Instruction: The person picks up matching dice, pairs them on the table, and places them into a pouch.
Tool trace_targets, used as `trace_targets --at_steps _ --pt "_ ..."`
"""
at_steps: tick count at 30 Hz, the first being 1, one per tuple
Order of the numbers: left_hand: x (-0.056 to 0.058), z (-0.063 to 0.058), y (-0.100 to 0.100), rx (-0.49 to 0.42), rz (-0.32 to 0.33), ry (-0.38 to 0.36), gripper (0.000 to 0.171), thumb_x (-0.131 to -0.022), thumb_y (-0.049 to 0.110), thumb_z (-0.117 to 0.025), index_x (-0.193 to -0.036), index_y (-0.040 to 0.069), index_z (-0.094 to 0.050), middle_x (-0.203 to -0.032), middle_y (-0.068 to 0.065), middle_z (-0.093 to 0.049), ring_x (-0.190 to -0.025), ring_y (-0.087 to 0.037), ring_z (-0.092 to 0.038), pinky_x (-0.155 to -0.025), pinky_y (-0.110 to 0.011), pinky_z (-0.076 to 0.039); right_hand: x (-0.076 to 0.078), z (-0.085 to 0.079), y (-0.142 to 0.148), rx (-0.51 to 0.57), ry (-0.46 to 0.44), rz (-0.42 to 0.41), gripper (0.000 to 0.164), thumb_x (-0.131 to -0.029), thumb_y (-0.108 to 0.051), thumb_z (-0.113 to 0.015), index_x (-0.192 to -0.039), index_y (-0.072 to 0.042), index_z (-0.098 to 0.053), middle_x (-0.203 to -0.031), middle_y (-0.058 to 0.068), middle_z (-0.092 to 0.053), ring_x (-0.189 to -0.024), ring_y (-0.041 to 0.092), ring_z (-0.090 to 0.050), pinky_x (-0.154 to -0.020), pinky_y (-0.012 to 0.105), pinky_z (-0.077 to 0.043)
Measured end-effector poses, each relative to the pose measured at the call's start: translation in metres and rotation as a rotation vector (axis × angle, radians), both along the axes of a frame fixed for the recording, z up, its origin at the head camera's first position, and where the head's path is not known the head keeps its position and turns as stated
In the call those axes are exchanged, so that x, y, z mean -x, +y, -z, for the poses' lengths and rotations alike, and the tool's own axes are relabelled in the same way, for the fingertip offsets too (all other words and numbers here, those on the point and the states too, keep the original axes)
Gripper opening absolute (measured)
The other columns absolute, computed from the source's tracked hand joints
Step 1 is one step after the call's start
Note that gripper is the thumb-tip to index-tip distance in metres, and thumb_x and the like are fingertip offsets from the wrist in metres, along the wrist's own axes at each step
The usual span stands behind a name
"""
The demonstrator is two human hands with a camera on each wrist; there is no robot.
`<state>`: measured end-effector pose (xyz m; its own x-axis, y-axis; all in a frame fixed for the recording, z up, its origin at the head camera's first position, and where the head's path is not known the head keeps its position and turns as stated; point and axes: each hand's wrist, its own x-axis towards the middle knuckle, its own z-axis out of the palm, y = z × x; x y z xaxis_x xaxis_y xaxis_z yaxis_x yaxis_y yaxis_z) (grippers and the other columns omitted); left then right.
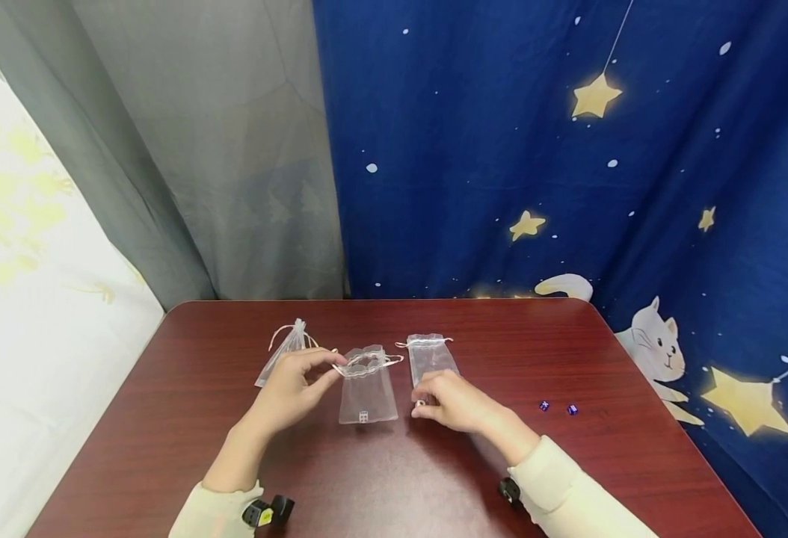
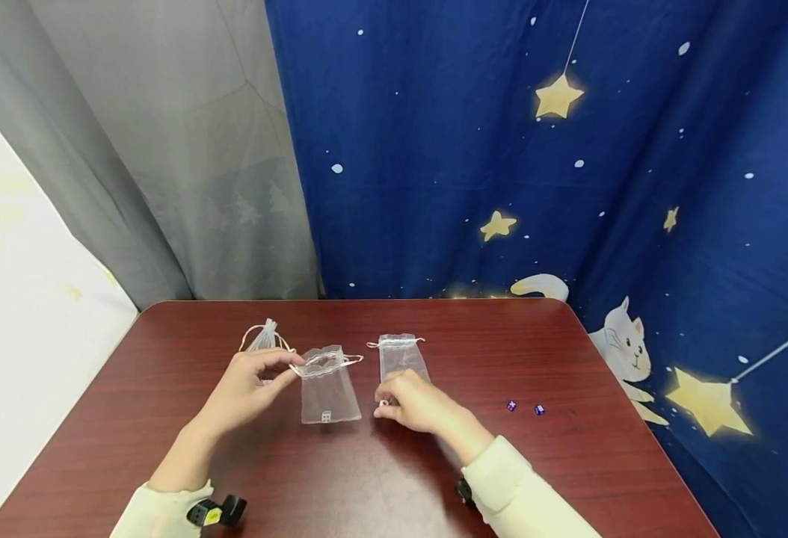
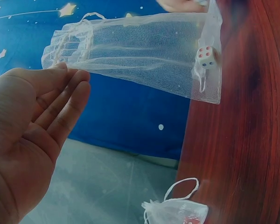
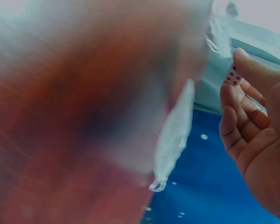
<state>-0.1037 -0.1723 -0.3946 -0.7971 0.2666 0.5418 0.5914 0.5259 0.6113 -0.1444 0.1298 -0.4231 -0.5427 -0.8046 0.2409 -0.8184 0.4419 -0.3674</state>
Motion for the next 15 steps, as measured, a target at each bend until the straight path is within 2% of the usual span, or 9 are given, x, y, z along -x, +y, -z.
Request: trace_targets --at_steps 5,9,15 --pt "-0.001 -0.001 -0.001 -0.002 0.0 -0.009 0.023 -0.083 -0.008 -0.076 -0.097 0.01 -0.076 -0.098 -0.001 -0.075 -0.081 -0.011 -0.068 -0.066 -0.026 -0.057 0.005 -0.025 -0.001 0.107 0.02 -0.009 0.01 -0.086 -0.014 -0.082 -0.091 -0.009 -0.075 -0.082 -0.004 -0.067 -0.071 0.005 -0.058 -0.065 0.025 -0.053" --pt "0.0 -0.001 -0.001 -0.004 0.001 -0.001 0.023 -0.082 -0.008 -0.076 -0.097 0.01 -0.076 -0.098 -0.002 -0.075 -0.08 -0.008 -0.067 -0.066 -0.027 -0.058 0.006 -0.042 -0.005 0.204 -0.035 -0.007 0.009 -0.085 -0.013 -0.082 -0.091 -0.012 -0.075 -0.079 -0.007 -0.065 -0.068 0.0 -0.056 -0.06 0.025 -0.054" --pt "-0.001 0.001 -0.002 -0.018 0.004 0.016 0.024 -0.082 -0.009 -0.077 -0.097 0.01 -0.076 -0.096 -0.001 -0.075 -0.078 -0.008 -0.067 -0.065 -0.025 -0.057 0.006 -0.061 -0.011 0.277 -0.138 0.035 0.01 -0.087 -0.014 -0.081 -0.095 -0.013 -0.076 -0.08 -0.01 -0.065 -0.07 0.002 -0.059 -0.063 0.024 -0.055"
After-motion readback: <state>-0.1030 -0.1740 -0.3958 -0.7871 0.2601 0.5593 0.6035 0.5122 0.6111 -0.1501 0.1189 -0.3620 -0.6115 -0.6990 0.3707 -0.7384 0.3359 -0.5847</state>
